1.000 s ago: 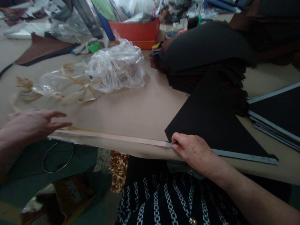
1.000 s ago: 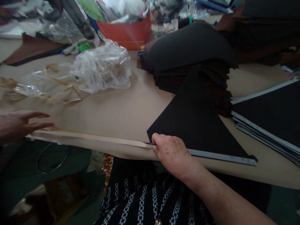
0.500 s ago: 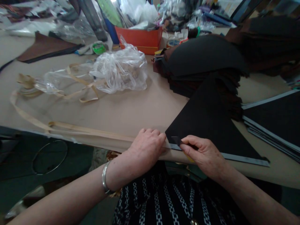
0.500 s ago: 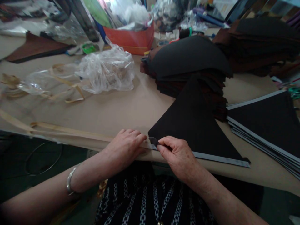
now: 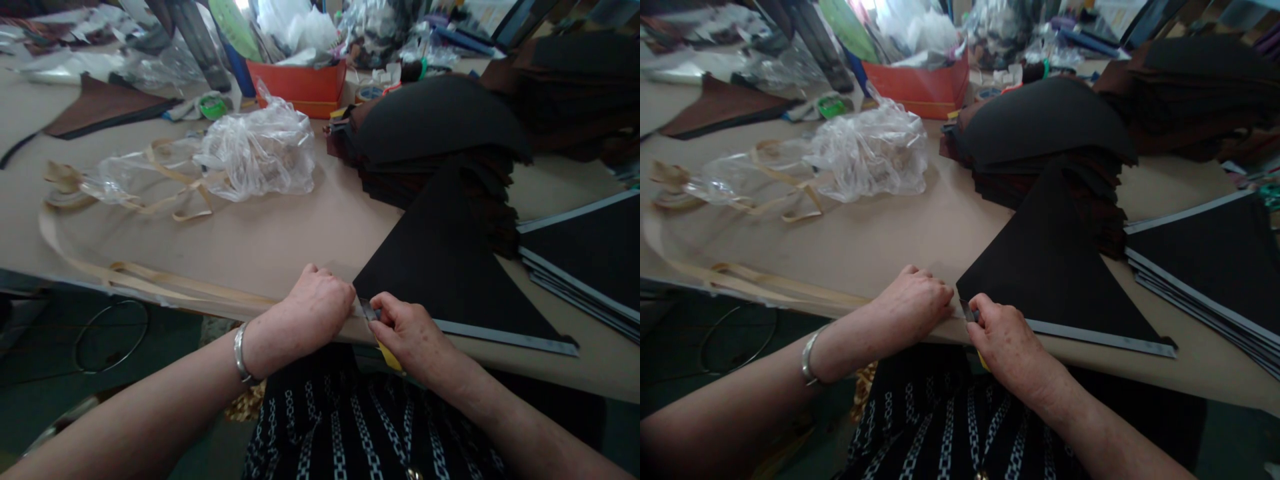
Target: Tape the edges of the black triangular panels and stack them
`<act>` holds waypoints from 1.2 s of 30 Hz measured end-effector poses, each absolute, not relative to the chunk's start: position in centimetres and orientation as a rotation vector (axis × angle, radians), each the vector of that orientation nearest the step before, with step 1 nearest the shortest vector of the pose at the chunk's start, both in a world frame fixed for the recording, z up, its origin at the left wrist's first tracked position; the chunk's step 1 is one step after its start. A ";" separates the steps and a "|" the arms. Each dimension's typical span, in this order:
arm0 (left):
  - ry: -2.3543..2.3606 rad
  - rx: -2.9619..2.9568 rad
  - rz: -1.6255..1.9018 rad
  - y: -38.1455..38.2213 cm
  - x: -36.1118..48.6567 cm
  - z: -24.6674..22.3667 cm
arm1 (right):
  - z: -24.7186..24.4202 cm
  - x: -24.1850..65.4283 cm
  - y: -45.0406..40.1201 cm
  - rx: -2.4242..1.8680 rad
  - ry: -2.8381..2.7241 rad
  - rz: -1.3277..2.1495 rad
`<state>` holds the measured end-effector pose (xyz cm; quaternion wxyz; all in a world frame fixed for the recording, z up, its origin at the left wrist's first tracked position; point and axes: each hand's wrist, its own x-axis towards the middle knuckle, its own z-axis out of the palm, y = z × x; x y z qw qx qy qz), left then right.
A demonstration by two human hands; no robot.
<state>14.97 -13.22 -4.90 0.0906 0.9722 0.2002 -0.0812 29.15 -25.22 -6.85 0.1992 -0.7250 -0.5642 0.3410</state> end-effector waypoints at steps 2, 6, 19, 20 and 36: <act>0.586 2.877 -0.256 -13.1 15.1 -4.8 | -6.7 29.0 -25.0 -2.071 -1.646 0.922; 0.573 2.837 -0.289 -13.4 15.3 -4.3 | -6.6 28.7 -24.6 -2.147 -1.752 0.839; 0.680 2.398 0.004 -16.0 14.4 -2.7 | -3.7 32.7 -26.9 -1.920 -1.507 0.887; 0.653 2.398 0.031 -15.7 14.4 -3.0 | -3.5 34.4 -27.4 -1.901 -1.427 0.847; 0.601 2.699 -0.179 -16.7 16.6 -7.5 | -7.4 49.9 -24.8 -2.435 -1.005 0.559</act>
